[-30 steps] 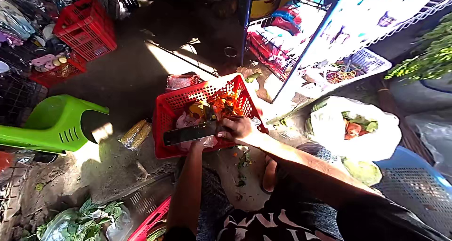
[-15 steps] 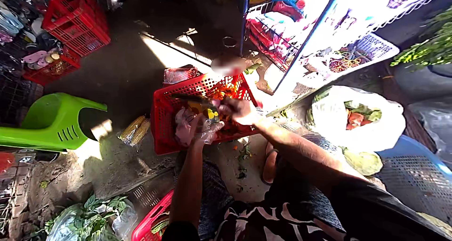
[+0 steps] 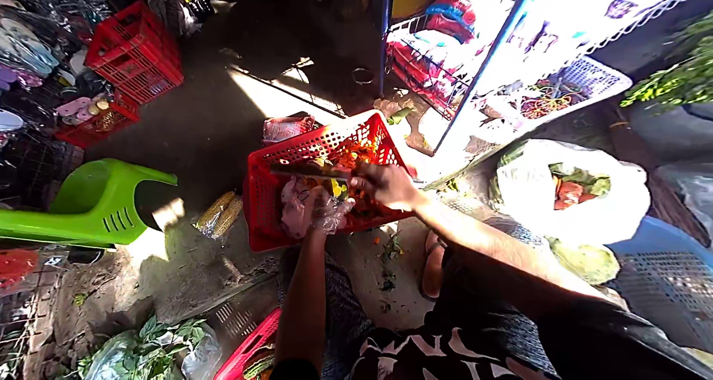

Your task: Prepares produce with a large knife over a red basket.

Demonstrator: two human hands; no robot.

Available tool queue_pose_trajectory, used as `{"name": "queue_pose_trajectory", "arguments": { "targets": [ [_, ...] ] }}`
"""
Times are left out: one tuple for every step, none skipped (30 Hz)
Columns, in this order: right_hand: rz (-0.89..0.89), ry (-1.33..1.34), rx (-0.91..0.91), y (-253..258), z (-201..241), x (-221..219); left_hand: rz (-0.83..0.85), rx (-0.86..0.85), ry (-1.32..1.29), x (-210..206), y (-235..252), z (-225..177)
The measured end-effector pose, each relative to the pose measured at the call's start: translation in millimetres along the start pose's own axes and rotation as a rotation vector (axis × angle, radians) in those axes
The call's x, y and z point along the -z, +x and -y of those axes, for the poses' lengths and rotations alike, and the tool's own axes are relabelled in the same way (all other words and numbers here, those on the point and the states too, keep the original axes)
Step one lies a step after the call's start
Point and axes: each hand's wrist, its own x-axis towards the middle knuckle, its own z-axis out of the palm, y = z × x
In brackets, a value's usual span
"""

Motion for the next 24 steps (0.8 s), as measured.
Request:
{"name": "queue_pose_trajectory", "arguments": {
  "targets": [
    [-0.005,0.008,0.039,-2,0,-6,0.002,-0.006,-0.009,-1,1,2],
    [-0.002,0.004,0.026,0,-8,-10,0.000,-0.012,-0.024,-4,0,4],
    [0.000,-0.011,-0.021,6,-18,-10,0.025,-0.016,-0.020,-8,-3,5],
    [-0.018,-0.021,-0.066,11,-28,-8,0.045,-0.021,-0.022,-9,-7,3],
    [-0.042,-0.022,-0.080,13,-30,-4,0.034,-0.025,0.007,-7,-11,-1],
    [-0.058,0.000,-0.052,10,-23,2,0.013,-0.021,0.055,-3,-11,-5],
    [-0.059,0.038,0.003,3,-12,8,0.004,-0.008,0.080,0,-8,-8],
    [-0.058,0.059,0.079,-5,-5,8,-0.001,0.004,0.092,1,-5,-8],
    [-0.060,0.045,0.143,-10,-2,2,-0.001,0.007,0.091,0,-3,-6],
    [-0.050,0.006,0.158,-11,-4,-5,-0.008,0.007,0.079,-4,0,-1],
    [-0.029,-0.032,0.132,-7,-8,-9,-0.014,0.006,0.081,-7,2,4],
    [0.010,-0.042,0.070,-2,-11,-8,-0.010,0.012,0.097,-8,0,4],
    [0.007,-0.051,0.025,3,-15,-5,0.001,0.016,0.105,-10,-2,2],
    [-0.013,-0.056,0.014,5,-17,-2,0.003,0.026,0.131,-9,-4,-3],
    [-0.025,-0.047,0.035,3,-13,2,-0.004,0.028,0.152,-7,-3,-4],
    [-0.037,-0.035,0.085,-1,-6,3,-0.013,0.020,0.153,-7,0,-3],
    [-0.054,-0.038,0.149,-6,-4,-2,-0.014,0.010,0.127,-8,3,1],
    [-0.047,-0.050,0.180,-8,-4,-8,-0.008,0.008,0.085,-10,5,4],
    [-0.025,-0.057,0.175,-7,-6,-12,0.006,0.023,0.058,-12,6,6],
    [0.011,-0.057,0.138,-4,-8,-13,0.019,0.047,0.067,-12,7,8],
    [0.023,-0.063,0.113,0,-10,-14,0.020,0.059,0.096,-10,8,6],
    [0.016,-0.070,0.107,4,-11,-14,0.015,0.057,0.117,-7,9,3],
    [0.011,-0.073,0.102,7,-13,-13,0.007,0.050,0.131,-7,10,2],
    [0.010,-0.067,0.087,10,-17,-13,0.007,0.049,0.134,-6,9,0]
  ]
}}
